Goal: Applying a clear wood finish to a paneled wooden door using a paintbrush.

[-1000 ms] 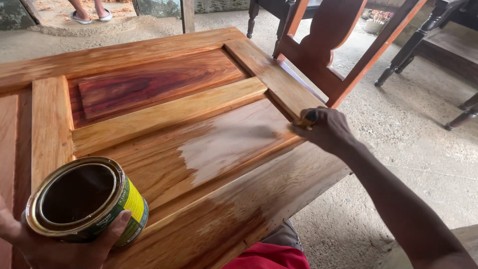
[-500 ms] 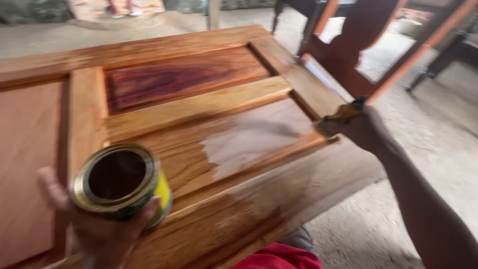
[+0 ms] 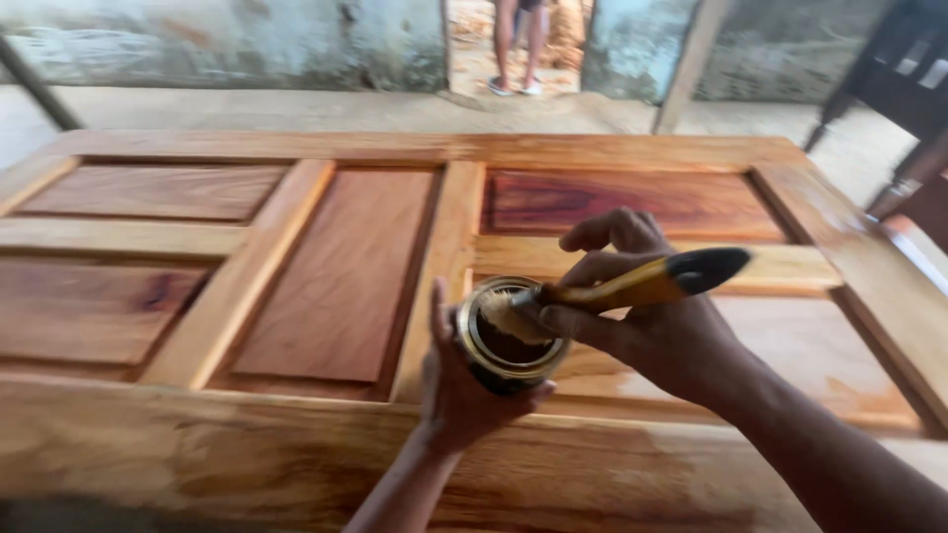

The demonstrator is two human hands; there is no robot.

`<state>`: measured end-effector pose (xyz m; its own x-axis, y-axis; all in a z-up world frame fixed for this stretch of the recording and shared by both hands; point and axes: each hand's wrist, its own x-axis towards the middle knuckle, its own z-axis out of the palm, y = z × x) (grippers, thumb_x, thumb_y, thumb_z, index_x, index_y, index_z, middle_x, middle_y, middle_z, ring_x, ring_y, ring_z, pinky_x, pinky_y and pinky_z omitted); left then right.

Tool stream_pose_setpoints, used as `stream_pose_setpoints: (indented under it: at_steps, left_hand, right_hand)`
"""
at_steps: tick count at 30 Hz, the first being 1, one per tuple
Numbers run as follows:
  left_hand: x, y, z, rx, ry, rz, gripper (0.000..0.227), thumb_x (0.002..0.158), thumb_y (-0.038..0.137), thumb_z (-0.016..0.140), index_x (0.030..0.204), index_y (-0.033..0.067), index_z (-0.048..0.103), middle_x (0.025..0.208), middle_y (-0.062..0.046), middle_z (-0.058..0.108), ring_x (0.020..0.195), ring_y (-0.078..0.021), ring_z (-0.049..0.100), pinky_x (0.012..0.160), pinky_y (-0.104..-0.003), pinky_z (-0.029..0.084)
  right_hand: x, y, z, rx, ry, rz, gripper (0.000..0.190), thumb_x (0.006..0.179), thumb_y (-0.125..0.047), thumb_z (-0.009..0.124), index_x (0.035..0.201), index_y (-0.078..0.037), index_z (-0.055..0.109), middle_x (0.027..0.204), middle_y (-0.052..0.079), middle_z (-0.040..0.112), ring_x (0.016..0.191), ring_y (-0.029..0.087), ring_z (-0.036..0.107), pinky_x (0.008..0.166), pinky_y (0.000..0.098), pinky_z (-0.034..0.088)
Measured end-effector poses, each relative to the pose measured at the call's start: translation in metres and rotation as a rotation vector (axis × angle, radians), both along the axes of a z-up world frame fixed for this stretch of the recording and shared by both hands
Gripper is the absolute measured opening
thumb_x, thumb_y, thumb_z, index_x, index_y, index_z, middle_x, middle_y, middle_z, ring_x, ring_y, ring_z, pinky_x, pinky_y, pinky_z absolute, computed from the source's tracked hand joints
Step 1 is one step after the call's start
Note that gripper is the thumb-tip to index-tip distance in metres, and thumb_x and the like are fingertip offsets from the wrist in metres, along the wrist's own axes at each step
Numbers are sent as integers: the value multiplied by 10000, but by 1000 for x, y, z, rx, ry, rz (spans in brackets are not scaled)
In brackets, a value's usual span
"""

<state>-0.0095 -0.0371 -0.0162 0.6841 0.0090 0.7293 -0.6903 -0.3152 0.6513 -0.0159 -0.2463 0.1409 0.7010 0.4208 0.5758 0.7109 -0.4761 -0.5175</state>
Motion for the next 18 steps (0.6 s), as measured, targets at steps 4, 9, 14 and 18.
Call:
stream_pose_setpoints:
  at_steps: [4, 9, 14, 18]
  left_hand:
    - [-4, 5, 1, 38, 25, 111, 1530, 624, 520, 961, 1644, -17, -46, 1398, -228, 625, 1263, -378, 673, 1066, -511, 536]
    - [0, 11, -6, 104, -79, 111, 1509, 682, 566, 943, 1666, -23, -38, 1375, -176, 652, 1231, -351, 698, 1065, -484, 558]
    - [-5, 9, 1, 163, -97, 120, 1489, 639, 527, 954, 1645, -20, 3, 1338, -190, 633, 1165, -369, 682, 977, -499, 551]
    - [-1, 10, 0, 148, -117, 123, 1490, 634, 529, 958, 1640, -22, 7, 1336, -189, 649, 1177, -366, 680, 1009, -501, 550]
  right_hand:
    - [25, 31, -21, -184, 55, -69, 299, 726, -299, 879, 870, -73, 747, 1241, 75, 593, 1196, 264, 542, 905, 427, 531]
    - [52, 44, -47, -415, 2, -80, 283, 658, -266, 873, 848, -85, 765, 1270, 102, 561, 1210, 337, 484, 911, 479, 503]
    - [62, 46, -62, -590, 146, -152, 241, 690, -171, 786, 923, -127, 744, 1215, 60, 626, 1206, 308, 516, 985, 451, 504]
    - [56, 33, -32, -441, 4, -4, 349, 681, -298, 875, 952, -118, 749, 1185, 109, 621, 1161, 333, 519, 932, 464, 481]
